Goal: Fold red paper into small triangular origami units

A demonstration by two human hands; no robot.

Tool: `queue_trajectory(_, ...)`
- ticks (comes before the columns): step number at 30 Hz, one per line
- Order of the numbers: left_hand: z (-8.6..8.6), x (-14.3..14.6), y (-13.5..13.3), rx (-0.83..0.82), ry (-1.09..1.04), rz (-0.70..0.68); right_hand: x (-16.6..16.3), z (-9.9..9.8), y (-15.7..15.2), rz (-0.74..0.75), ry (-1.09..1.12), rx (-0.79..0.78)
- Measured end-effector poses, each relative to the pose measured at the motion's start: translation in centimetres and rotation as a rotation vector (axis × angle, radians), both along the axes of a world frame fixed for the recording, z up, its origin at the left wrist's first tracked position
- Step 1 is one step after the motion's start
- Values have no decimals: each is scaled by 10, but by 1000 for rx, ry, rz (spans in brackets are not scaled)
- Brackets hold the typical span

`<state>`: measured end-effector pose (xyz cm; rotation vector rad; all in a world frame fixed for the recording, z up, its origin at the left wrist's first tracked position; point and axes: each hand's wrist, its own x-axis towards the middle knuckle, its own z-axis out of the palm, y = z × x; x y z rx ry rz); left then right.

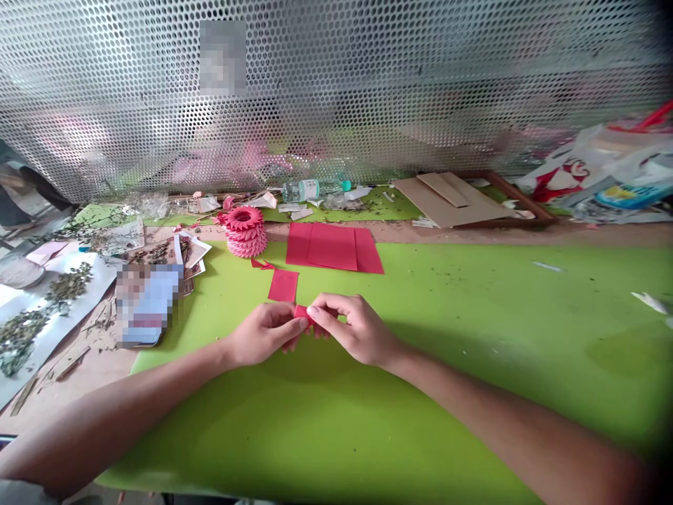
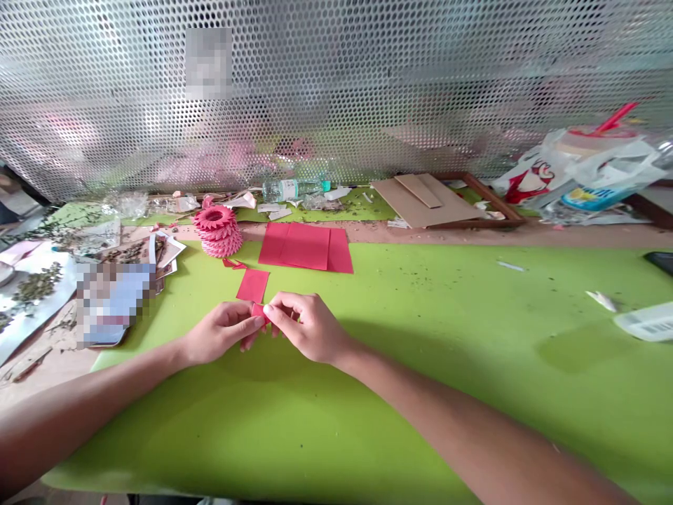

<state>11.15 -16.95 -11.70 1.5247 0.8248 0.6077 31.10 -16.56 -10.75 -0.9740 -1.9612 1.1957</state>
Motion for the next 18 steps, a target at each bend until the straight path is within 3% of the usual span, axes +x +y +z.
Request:
queue_trajectory(11, -2, 1, 1, -62, -50, 80, 2, 3, 0, -31, -35, 66)
queue_trajectory(18, -1, -3, 6, -102, 73, 117, 6, 0, 7, -50, -139, 73)
